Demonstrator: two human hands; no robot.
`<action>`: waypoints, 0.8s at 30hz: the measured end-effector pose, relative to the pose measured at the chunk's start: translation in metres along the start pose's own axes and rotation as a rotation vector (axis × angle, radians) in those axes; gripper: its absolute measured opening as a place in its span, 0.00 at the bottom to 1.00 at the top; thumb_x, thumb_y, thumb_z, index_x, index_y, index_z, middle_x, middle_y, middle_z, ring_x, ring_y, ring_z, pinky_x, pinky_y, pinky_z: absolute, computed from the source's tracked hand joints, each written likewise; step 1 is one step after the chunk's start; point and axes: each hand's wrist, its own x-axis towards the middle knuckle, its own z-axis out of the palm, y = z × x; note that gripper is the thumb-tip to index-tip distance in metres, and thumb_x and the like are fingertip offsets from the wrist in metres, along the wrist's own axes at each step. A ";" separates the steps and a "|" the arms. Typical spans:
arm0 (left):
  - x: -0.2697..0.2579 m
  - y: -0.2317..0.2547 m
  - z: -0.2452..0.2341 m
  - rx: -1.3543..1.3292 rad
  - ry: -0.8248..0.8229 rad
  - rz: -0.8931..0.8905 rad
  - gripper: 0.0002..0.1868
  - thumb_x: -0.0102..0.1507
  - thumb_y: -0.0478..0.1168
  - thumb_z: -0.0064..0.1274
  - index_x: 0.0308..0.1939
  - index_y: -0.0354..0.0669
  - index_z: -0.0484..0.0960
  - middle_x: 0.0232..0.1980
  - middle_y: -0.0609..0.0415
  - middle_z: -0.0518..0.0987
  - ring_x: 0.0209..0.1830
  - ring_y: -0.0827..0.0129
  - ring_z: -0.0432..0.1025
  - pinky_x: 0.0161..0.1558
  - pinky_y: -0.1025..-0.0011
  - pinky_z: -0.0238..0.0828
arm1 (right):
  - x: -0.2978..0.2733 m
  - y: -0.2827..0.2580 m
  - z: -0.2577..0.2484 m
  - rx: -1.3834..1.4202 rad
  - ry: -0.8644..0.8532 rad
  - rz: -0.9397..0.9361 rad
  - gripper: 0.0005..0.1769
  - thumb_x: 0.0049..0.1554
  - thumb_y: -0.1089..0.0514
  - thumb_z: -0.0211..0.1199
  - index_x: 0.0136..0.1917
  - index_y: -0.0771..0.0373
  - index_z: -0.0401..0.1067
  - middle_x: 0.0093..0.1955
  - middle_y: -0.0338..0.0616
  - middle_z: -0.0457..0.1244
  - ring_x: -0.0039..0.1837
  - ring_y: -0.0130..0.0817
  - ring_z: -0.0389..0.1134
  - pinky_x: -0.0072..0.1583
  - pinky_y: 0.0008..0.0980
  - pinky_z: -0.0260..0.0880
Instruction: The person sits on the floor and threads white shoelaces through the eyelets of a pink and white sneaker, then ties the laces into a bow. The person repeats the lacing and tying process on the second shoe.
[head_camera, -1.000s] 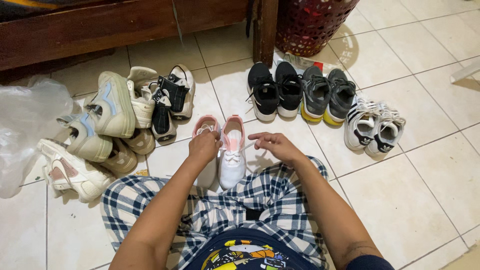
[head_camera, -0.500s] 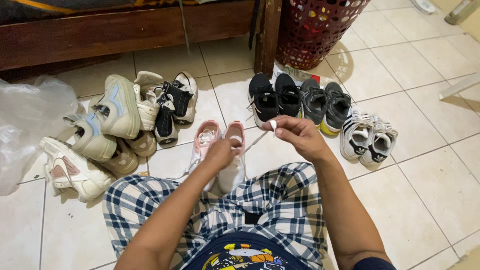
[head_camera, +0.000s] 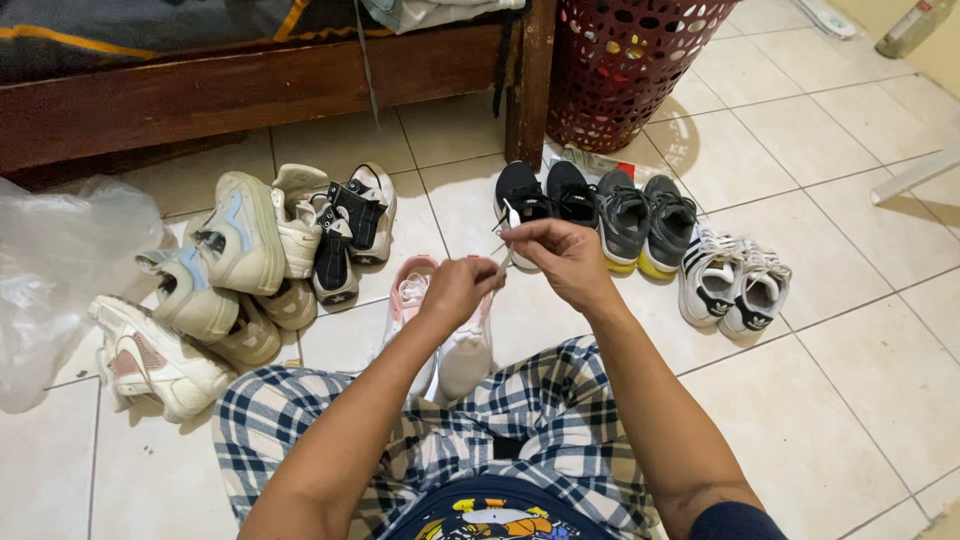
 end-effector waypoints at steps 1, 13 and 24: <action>0.001 0.006 -0.005 0.002 0.010 -0.014 0.11 0.61 0.47 0.59 0.39 0.45 0.89 0.35 0.47 0.85 0.35 0.54 0.80 0.41 0.59 0.74 | 0.001 0.000 0.003 0.052 -0.004 -0.018 0.08 0.62 0.70 0.62 0.55 0.70 0.74 0.54 0.46 0.72 0.58 0.29 0.73 0.62 0.29 0.74; 0.006 0.058 -0.031 -0.132 0.322 -0.008 0.14 0.60 0.48 0.61 0.36 0.40 0.87 0.31 0.48 0.85 0.29 0.61 0.82 0.36 0.66 0.77 | 0.018 0.010 0.006 0.080 0.054 -0.019 0.12 0.64 0.65 0.60 0.61 0.68 0.71 0.57 0.41 0.69 0.56 0.26 0.69 0.61 0.28 0.71; 0.020 0.056 -0.052 -0.169 0.427 -0.029 0.11 0.58 0.46 0.62 0.36 0.41 0.88 0.28 0.53 0.86 0.27 0.69 0.82 0.34 0.72 0.77 | 0.009 0.061 0.007 -0.141 -0.167 0.183 0.14 0.64 0.59 0.60 0.58 0.68 0.78 0.53 0.42 0.73 0.56 0.26 0.71 0.61 0.28 0.72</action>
